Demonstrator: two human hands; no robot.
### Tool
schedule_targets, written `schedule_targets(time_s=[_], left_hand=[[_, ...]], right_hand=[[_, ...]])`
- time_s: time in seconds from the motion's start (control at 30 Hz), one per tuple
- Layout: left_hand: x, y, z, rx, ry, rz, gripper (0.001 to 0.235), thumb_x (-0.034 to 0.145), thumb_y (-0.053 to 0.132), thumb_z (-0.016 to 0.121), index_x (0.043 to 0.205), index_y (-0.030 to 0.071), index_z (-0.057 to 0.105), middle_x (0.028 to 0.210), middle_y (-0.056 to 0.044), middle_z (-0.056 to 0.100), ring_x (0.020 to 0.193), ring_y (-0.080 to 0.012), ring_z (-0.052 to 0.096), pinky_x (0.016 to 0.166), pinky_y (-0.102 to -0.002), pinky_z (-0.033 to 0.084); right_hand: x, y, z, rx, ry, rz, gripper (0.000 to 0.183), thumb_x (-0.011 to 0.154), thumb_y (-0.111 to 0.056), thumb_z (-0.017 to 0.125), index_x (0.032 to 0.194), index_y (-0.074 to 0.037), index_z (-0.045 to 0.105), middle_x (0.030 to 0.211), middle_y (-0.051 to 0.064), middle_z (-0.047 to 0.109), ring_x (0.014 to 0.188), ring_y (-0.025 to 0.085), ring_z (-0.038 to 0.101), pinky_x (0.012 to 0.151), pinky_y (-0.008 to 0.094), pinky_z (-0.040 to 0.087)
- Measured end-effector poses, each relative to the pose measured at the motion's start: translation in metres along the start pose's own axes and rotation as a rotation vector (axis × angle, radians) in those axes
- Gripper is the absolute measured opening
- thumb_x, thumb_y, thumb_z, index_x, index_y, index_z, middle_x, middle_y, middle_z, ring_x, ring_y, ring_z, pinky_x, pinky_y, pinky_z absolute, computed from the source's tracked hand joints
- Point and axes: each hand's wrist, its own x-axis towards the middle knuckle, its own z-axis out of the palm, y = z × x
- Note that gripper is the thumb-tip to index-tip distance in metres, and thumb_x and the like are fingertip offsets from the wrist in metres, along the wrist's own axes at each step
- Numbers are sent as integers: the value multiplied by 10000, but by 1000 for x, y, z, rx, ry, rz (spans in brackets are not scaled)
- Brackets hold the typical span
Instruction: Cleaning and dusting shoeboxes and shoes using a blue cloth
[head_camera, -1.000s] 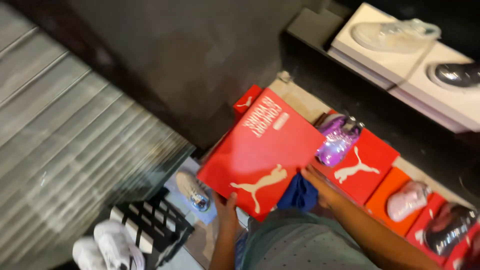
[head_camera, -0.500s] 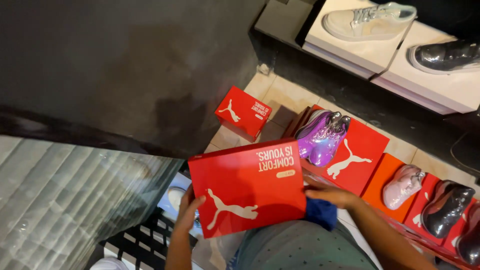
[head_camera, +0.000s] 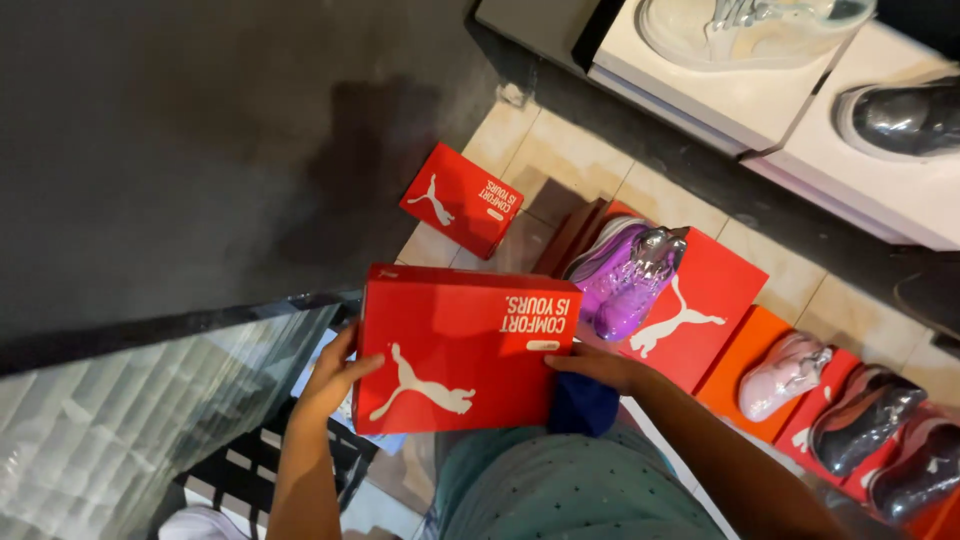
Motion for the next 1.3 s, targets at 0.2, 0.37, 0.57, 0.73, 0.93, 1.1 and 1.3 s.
schedule_targets(time_s=[0.2,0.37,0.57,0.73,0.93,1.1,1.3], left_hand=[[145,27,-12,105,-75,-116,850,879,449,756,1512,-27,448,1531,-337,424,1437,-461,392,1194,-553,325],[295,-10,-31,-123,-145,-264,710,891,311,775,1481,7,523,1492,-237,513,1321,-417,489,1178,-565,313],[484,-87,-10,535,12,-236,1020,926,775,586,1569,16,363,1600,-241,378,1502,-350,346,1274,-451,237],[549,-89,5,631,-38,-167,986,979,735,536,1503,-90,405,1513,-335,441,1443,-433,409,1236,-497,298],[602,-120,19,636,42,-46,853,1032,663,537,1477,-60,452,1444,-321,519,1386,-432,481,1194,-478,355],[615,-149,23,922,160,133,705,1092,570,540,1608,155,294,1499,-264,515,1391,-410,503,1198,-486,369],[582,-179,58,1463,218,1047,675,1058,640,410,1551,203,555,1638,-182,381,1522,-381,305,1172,-638,-42]], right_hand=[[58,-46,13,388,251,100,786,853,-358,813,1484,13,525,1409,231,627,1232,366,634,1027,524,524],[196,36,10,413,525,219,647,803,-521,860,1308,-147,710,1272,123,718,1150,263,688,955,418,563],[327,42,21,671,692,176,761,852,-525,819,1397,-28,630,1391,275,611,1301,409,574,1135,505,419],[406,100,-12,793,777,-25,578,897,-250,804,1363,37,622,1234,256,683,1139,345,654,1007,476,523],[421,66,-84,823,717,-57,758,938,-229,738,1570,-7,384,1379,300,599,1243,389,607,1064,505,485],[450,83,-111,894,701,-51,754,952,-230,712,1591,-40,359,1369,255,631,1218,363,646,1039,466,518],[455,51,-108,600,681,-44,842,928,-269,673,1601,32,265,1368,269,631,1306,403,589,1101,502,460]])
